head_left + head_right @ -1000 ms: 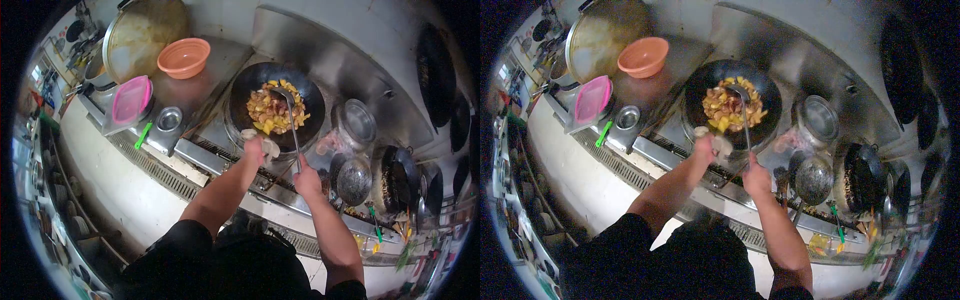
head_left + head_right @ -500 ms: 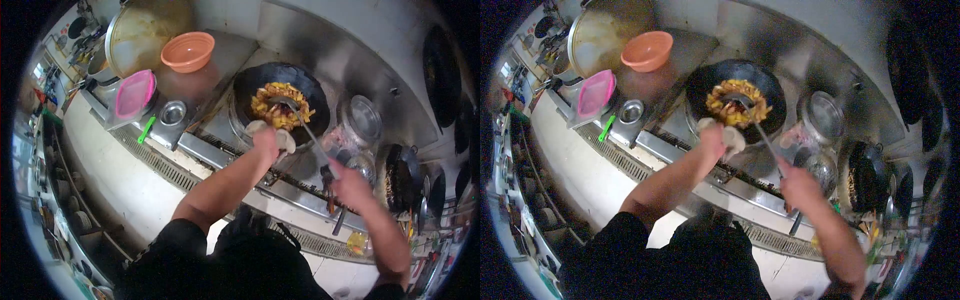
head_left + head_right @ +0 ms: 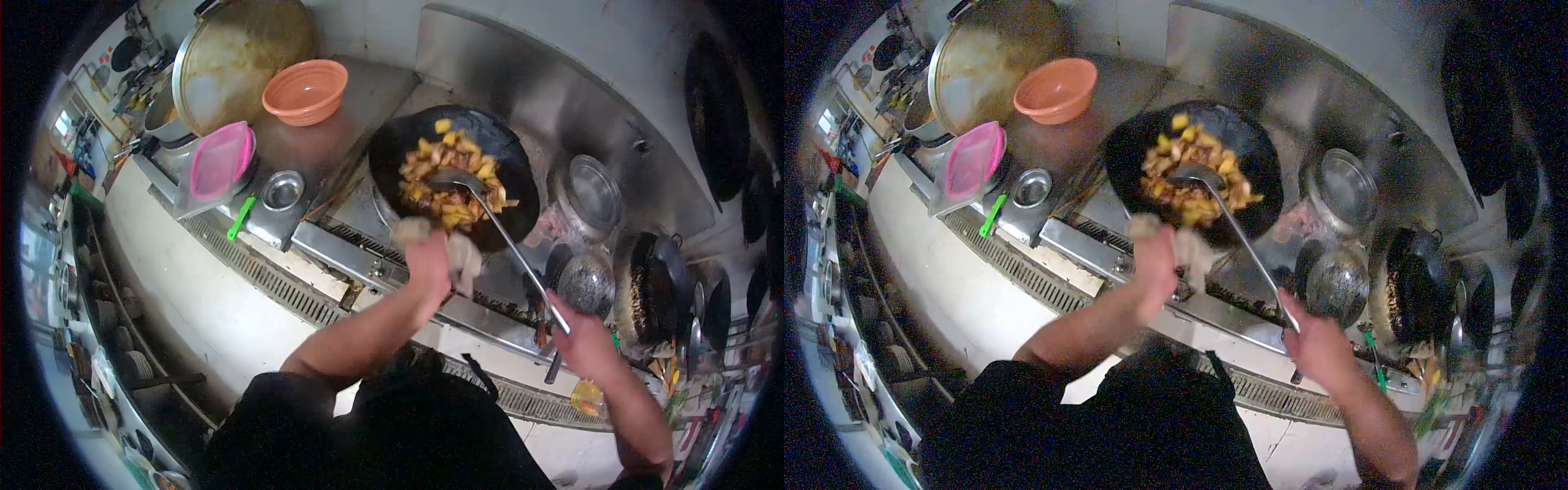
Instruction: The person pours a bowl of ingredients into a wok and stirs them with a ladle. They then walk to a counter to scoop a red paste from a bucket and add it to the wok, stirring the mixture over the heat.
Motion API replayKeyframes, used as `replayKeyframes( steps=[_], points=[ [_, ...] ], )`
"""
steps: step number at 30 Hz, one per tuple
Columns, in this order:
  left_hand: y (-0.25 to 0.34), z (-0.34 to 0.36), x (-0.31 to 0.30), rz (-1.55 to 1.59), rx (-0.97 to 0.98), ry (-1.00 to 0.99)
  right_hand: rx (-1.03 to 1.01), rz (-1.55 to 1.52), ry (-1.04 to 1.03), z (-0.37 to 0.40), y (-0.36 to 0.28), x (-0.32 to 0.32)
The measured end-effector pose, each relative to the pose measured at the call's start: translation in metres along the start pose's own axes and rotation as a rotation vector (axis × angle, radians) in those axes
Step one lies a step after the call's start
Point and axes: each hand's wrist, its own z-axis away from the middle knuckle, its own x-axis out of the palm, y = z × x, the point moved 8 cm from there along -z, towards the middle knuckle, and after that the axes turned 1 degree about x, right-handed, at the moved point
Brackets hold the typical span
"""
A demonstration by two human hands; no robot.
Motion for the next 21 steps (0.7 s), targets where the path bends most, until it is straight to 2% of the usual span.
replayKeyframes(
  steps=[2, 4, 6, 7, 9, 10, 11, 12, 13, 14, 15, 17, 18, 20, 21],
  points=[
    [0.008, -0.010, 0.008, 0.009, 0.013, -0.072, -0.085, -0.176, -0.032, -0.010, -0.006, -0.005],
    [-0.019, -0.025, -0.019, 0.049, 0.032, -0.070, -0.052, -0.163, 0.002, -0.030, -0.004, 0.015],
    [-0.044, -0.017, -0.061, 0.124, 0.338, -0.164, -0.015, -0.150, 0.039, -0.031, -0.002, 0.033],
    [-0.051, -0.004, -0.073, 0.124, 0.341, -0.165, -0.040, -0.057, 0.125, -0.019, -0.002, 0.040],
    [-0.042, 0.030, -0.086, -0.016, 0.354, -0.036, -0.091, 0.138, 0.306, -0.003, -0.005, 0.041],
    [-0.008, 0.062, -0.065, -0.034, 0.438, -0.098, -0.021, 0.244, 0.239, 0.007, -0.008, 0.031],
    [-0.004, 0.061, -0.043, 0.084, 0.170, -0.178, -0.021, 0.239, 0.231, 0.020, -0.014, 0.014],
    [-0.007, 0.028, -0.037, -0.030, 0.112, -0.138, 0.016, 0.106, 0.113, 0.028, -0.017, 0.003],
    [0.012, 0.028, -0.013, 0.056, 0.073, -0.156, 0.053, -0.026, 0.008, 0.030, -0.017, -0.001],
    [0.019, 0.030, 0.002, 0.072, 0.000, -0.126, -0.038, -0.013, 0.016, 0.026, -0.013, 0.001],
    [0.001, 0.013, -0.002, 0.069, -0.001, -0.130, -0.034, -0.015, 0.018, 0.019, -0.010, 0.003],
    [-0.035, -0.036, -0.026, 0.015, 0.209, -0.117, -0.092, -0.060, 0.052, -0.003, -0.008, 0.013],
    [-0.045, -0.016, -0.042, 0.100, 0.176, -0.126, -0.113, 0.043, 0.160, -0.012, -0.002, 0.026],
    [-0.076, -0.016, -0.088, 0.045, 0.294, -0.069, -0.060, 0.146, 0.160, -0.007, -0.002, 0.034],
    [-0.064, -0.002, -0.079, 0.047, 0.299, -0.078, 0.000, 0.241, 0.154, -0.005, 0.002, 0.036]
  ],
)
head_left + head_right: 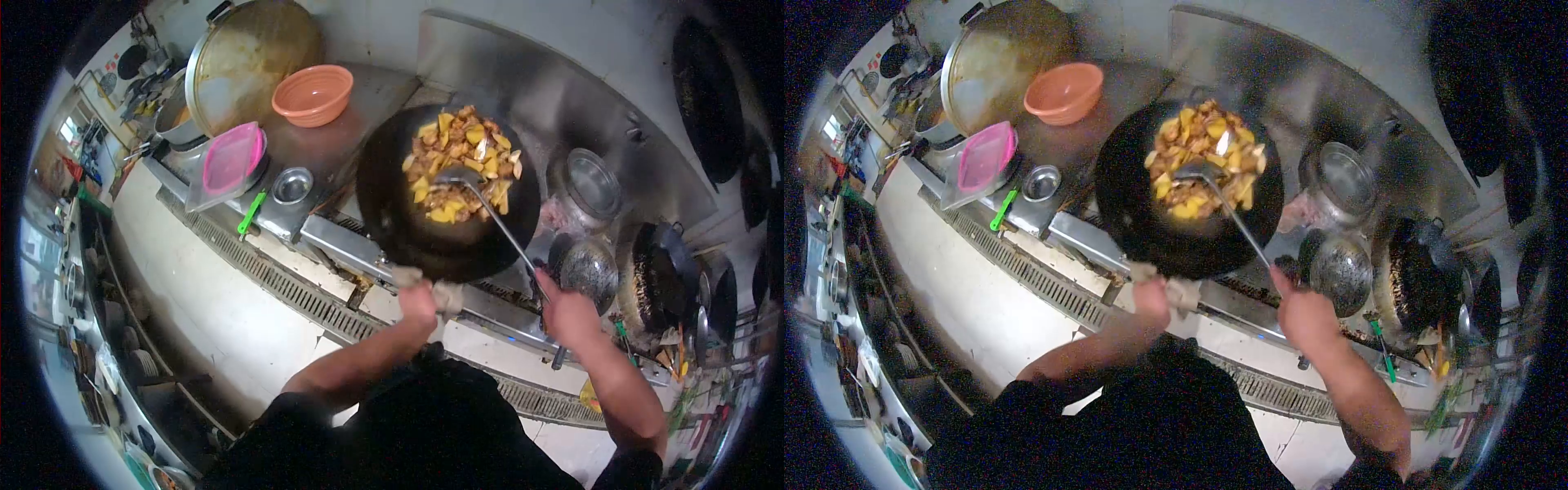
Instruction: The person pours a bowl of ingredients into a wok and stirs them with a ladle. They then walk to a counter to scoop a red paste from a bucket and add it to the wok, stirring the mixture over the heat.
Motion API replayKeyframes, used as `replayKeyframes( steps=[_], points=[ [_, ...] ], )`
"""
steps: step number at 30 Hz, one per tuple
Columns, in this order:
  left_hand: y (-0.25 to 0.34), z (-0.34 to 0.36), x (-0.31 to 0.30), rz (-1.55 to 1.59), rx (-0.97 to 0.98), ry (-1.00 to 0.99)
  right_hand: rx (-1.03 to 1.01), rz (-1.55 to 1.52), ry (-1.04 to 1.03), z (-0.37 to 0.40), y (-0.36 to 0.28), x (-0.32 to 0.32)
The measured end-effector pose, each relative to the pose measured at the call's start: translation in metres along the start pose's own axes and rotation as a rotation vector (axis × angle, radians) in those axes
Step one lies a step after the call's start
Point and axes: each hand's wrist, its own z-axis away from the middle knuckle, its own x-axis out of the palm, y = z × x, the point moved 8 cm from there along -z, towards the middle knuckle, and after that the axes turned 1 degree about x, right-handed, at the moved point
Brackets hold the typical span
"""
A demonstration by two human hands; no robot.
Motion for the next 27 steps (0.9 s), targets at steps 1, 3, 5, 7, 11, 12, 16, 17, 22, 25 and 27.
replayKeyframes(
  steps=[1, 3, 5, 7, 11, 12, 16, 17, 22, 25, 27],
  points=[
    [0.039, 0.026, 0.011, -0.112, 0.137, 0.026, 0.005, 0.058, 0.015, 0.005, 0.008, 0.003],
    [0.075, 0.047, 0.046, 0.092, 0.026, -0.053, -0.036, 0.009, -0.011, 0.022, 0.014, -0.020],
    [0.083, 0.019, 0.080, 0.038, -0.128, 0.024, -0.072, -0.041, -0.031, 0.023, 0.018, -0.029],
    [0.071, 0.006, 0.086, 0.045, -0.069, -0.029, -0.139, -0.239, -0.076, 0.013, 0.019, -0.024],
    [-0.020, -0.005, 0.001, 0.163, -0.043, 0.065, -0.115, -0.156, 0.005, -0.010, 0.016, 0.001],
    [-0.020, 0.007, -0.006, 0.164, -0.040, 0.066, -0.076, -0.064, -0.018, -0.004, 0.016, 0.006],
    [0.049, 0.023, 0.046, -0.024, 0.016, 0.026, -0.092, 0.085, 0.027, 0.015, 0.033, -0.014],
    [0.074, 0.019, 0.070, -0.061, -0.009, 0.070, -0.120, -0.014, -0.024, 0.019, 0.033, -0.024],
    [0.019, -0.029, 0.041, -0.011, 0.072, -0.027, -0.212, -0.187, -0.024, -0.014, 0.020, -0.007],
    [-0.014, 0.003, -0.015, -0.036, 0.061, 0.221, -0.073, 0.014, -0.051, -0.012, 0.017, 0.000],
    [0.031, 0.022, 0.018, 0.068, 0.104, 0.026, -0.092, 0.060, 0.009, -0.001, 0.024, -0.009]
  ],
)
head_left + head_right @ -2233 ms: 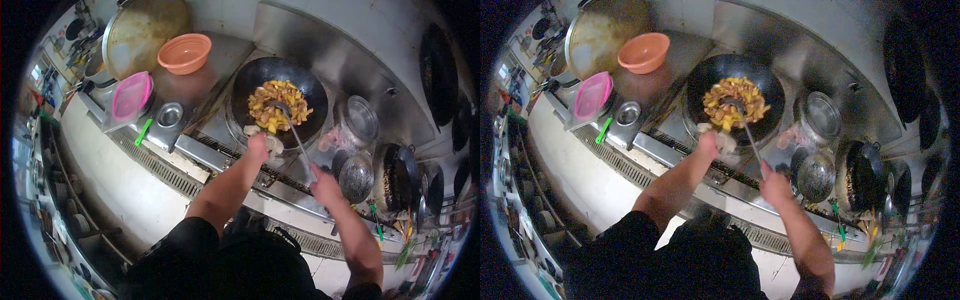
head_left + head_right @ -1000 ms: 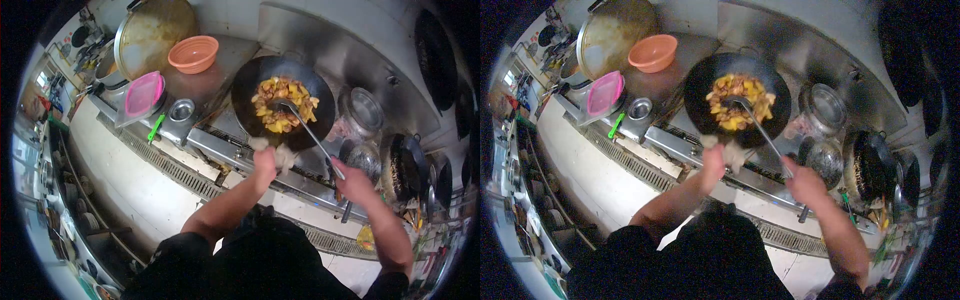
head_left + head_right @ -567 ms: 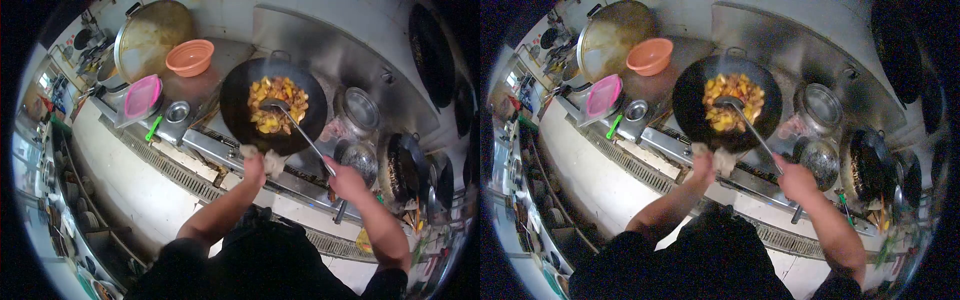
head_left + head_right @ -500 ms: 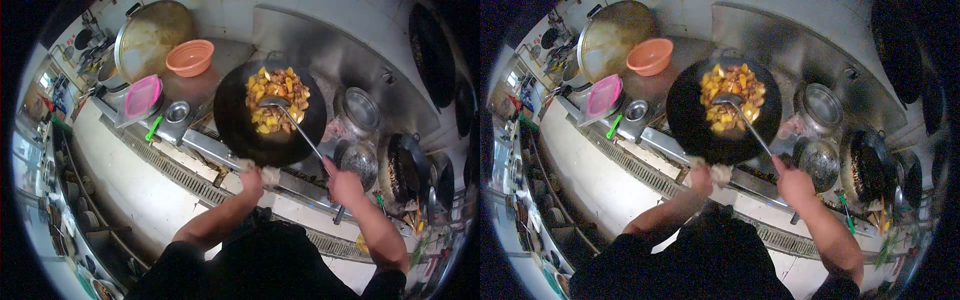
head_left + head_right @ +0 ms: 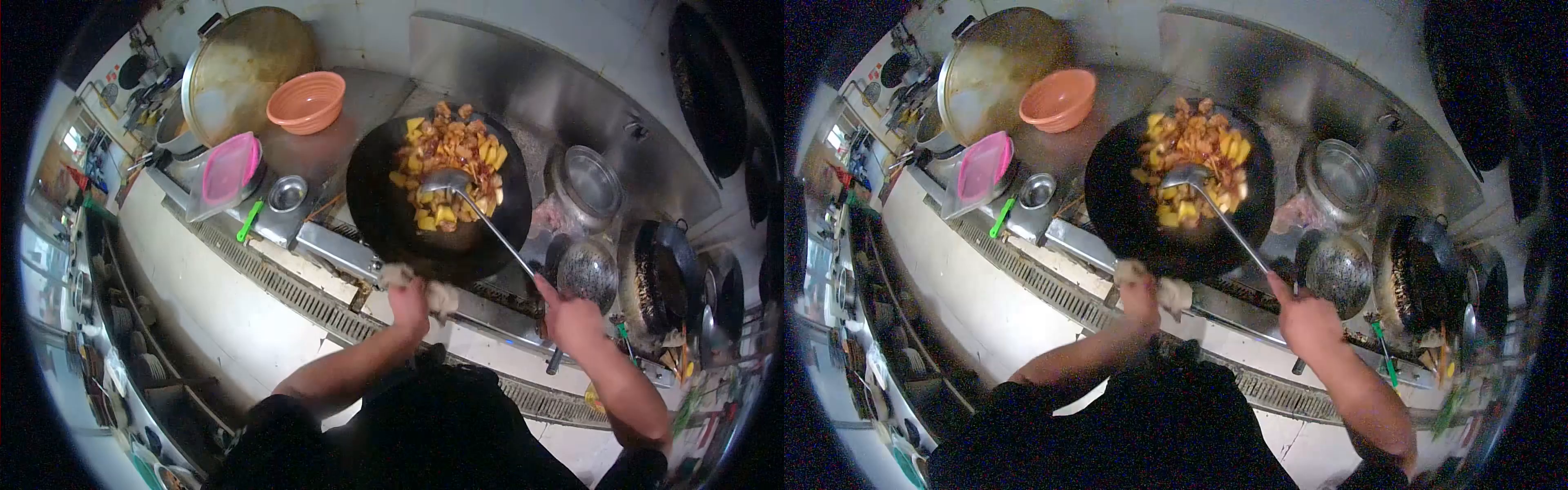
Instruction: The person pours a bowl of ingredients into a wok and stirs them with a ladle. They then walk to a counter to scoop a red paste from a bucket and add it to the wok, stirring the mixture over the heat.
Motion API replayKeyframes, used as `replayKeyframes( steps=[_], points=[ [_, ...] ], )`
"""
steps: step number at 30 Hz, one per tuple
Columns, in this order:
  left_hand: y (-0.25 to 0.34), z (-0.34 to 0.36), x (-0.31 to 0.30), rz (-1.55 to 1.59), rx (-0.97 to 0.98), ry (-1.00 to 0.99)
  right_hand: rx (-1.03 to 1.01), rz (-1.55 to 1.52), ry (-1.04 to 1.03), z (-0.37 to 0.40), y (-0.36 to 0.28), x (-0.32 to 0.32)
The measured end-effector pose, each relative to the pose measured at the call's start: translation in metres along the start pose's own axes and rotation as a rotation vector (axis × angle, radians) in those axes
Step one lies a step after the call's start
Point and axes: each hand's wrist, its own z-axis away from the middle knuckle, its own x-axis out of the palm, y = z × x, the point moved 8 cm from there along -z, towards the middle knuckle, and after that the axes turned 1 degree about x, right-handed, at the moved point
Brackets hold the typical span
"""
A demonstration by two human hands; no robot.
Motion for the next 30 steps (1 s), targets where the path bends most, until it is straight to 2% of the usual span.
replayKeyframes(
  steps=[1, 2, 3, 5, 6, 8, 10, 11, 13, 15, 16, 17, 19, 20, 22, 23, 25, 26, 27, 29, 30],
  points=[
    [0.023, -0.004, 0.027, -0.018, -0.053, -0.049, -0.024, 0.048, 0.049, 0.007, -0.001, -0.009],
    [0.029, -0.028, 0.040, -0.090, -0.121, -0.041, 0.015, -0.069, -0.032, 0.013, -0.005, -0.024],
    [0.039, -0.041, 0.064, -0.012, -0.182, -0.013, 0.021, -0.075, -0.034, 0.007, -0.006, -0.027],
    [0.044, -0.048, 0.070, -0.136, -0.118, 0.013, 0.021, -0.448, -0.119, -0.001, -0.004, -0.026],
    [0.027, -0.055, 0.050, -0.134, -0.118, 0.014, 0.035, -0.460, -0.117, -0.011, -0.002, -0.016],
    [-0.018, -0.063, -0.006, -0.283, 0.039, -0.108, 0.046, -0.351, -0.072, -0.021, -0.012, -0.010],
    [-0.017, -0.024, -0.033, -0.415, -0.163, 0.107, 0.063, -0.234, -0.025, -0.019, -0.015, -0.012],
    [0.004, -0.009, -0.022, -0.284, 0.025, 0.084, 0.071, -0.164, -0.011, -0.013, -0.015, -0.011],
    [0.037, -0.019, 0.007, -0.465, 0.410, -0.115, 0.081, -0.097, -0.005, -0.009, -0.013, -0.021],
    [0.066, -0.028, 0.071, 0.004, -0.253, -0.108, -0.010, -0.153, -0.041, -0.002, -0.019, -0.050],
    [0.063, -0.045, 0.081, -0.082, -0.280, -0.135, 0.047, -0.308, -0.163, -0.007, -0.018, -0.055],
    [0.046, -0.053, 0.071, -0.082, -0.282, -0.135, 0.048, -0.308, -0.165, -0.015, -0.015, -0.047],
    [0.017, -0.068, 0.033, -0.161, -0.024, -0.086, -0.059, -0.367, -0.019, -0.037, -0.013, -0.033],
    [0.010, -0.061, 0.017, -0.254, 0.032, -0.248, -0.061, -0.368, -0.020, -0.037, -0.019, -0.032],
    [-0.006, -0.033, -0.026, -0.343, -0.038, -0.073, 0.077, -0.174, -0.045, -0.031, -0.025, -0.032],
    [0.009, -0.017, -0.032, -0.466, -0.030, -0.023, 0.075, -0.167, -0.038, -0.025, -0.023, -0.033],
    [0.035, -0.014, -0.020, -0.333, 0.164, -0.031, -0.025, -0.016, 0.094, -0.008, -0.029, -0.048],
    [0.033, -0.028, -0.011, -0.255, 0.004, -0.075, 0.058, -0.090, -0.082, -0.002, -0.024, -0.050],
    [0.049, -0.042, 0.017, -0.176, -0.159, -0.112, 0.057, -0.093, -0.093, 0.000, -0.025, -0.055],
    [0.077, -0.061, 0.059, -0.149, -0.101, -0.101, 0.049, -0.366, -0.176, 0.000, -0.026, -0.057],
    [0.061, -0.066, 0.045, -0.241, -0.143, -0.105, 0.000, -0.482, -0.139, -0.009, -0.020, -0.044]
  ],
)
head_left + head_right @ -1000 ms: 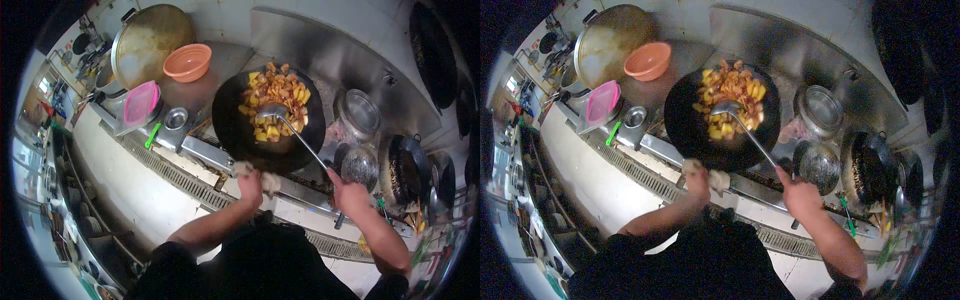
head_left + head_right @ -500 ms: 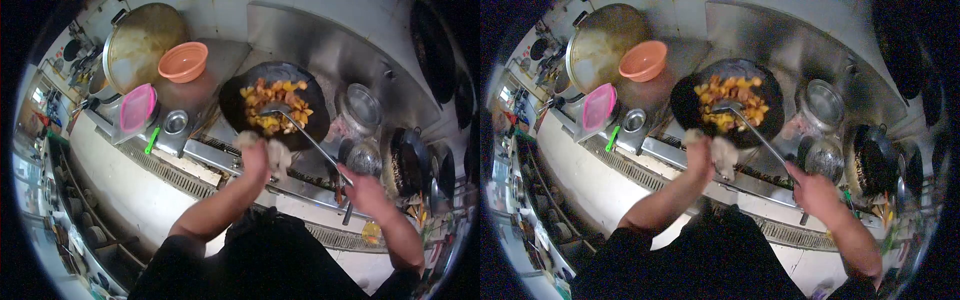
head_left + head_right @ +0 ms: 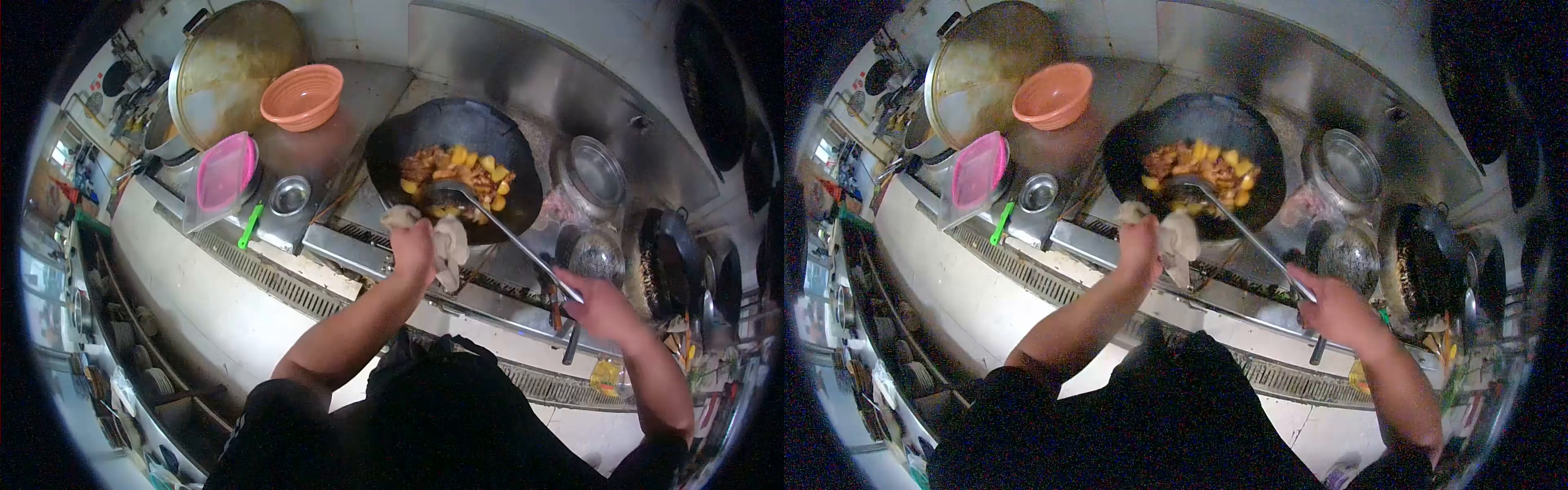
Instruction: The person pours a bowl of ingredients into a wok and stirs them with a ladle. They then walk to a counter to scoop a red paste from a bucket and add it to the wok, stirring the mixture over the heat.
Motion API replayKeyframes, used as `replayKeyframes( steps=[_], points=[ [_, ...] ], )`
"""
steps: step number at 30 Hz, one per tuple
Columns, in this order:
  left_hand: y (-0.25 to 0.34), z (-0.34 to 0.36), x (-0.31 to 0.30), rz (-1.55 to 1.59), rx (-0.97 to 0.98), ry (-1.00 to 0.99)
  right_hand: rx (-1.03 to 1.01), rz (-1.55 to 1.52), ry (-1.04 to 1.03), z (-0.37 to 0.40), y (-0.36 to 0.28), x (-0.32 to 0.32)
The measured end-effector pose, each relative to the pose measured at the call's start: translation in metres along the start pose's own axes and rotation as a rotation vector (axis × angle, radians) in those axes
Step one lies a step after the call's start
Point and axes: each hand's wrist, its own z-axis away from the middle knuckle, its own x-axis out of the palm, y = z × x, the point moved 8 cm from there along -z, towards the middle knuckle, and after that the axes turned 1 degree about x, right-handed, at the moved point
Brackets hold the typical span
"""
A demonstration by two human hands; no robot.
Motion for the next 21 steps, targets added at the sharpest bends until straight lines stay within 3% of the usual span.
replayKeyframes(
  steps=[2, 4, 5, 7, 10, 12, 14, 16, 18, 20, 21],
  points=[
    [-0.046, -0.005, -0.028, -0.089, -0.038, -0.004, -0.009, 0.108, 0.055, -0.016, 0.004, 0.011],
    [-0.071, 0.020, -0.057, -0.027, 0.293, -0.020, -0.017, 0.216, 0.105, -0.014, -0.002, 0.014],
    [-0.071, 0.036, -0.066, -0.263, 0.268, 0.025, 0.049, 0.332, 0.079, -0.008, -0.005, 0.018],
    [-0.034, 0.064, -0.050, -0.084, 0.201, -0.004, 0.124, 0.446, 0.055, 0.004, -0.015, 0.008],
    [-0.012, 0.006, -0.008, 0.152, -0.081, -0.134, 0.194, 0.473, -0.043, 0.020, -0.017, -0.004],
    [-0.006, -0.013, 0.008, 0.068, -0.072, -0.039, 0.019, 0.151, -0.019, 0.014, -0.014, -0.005],
    [-0.035, -0.024, -0.007, 0.062, -0.035, 0.011, 0.000, 0.240, 0.043, -0.008, -0.002, 0.011],
    [-0.093, -0.028, -0.046, 0.001, 0.274, -0.090, -0.013, 0.331, 0.107, -0.012, 0.000, 0.015],
    [-0.041, 0.035, -0.046, -0.183, 0.695, -0.024, 0.132, 0.484, 0.105, -0.008, 0.005, 0.017],
    [0.008, 0.041, -0.023, -0.166, 0.422, -0.005, 0.108, 0.496, 0.109, 0.007, 0.008, -0.001],
    [0.013, 0.031, -0.007, -0.140, -0.079, 0.001, 0.081, 0.494, 0.078, 0.021, 0.005, -0.003]
  ],
)
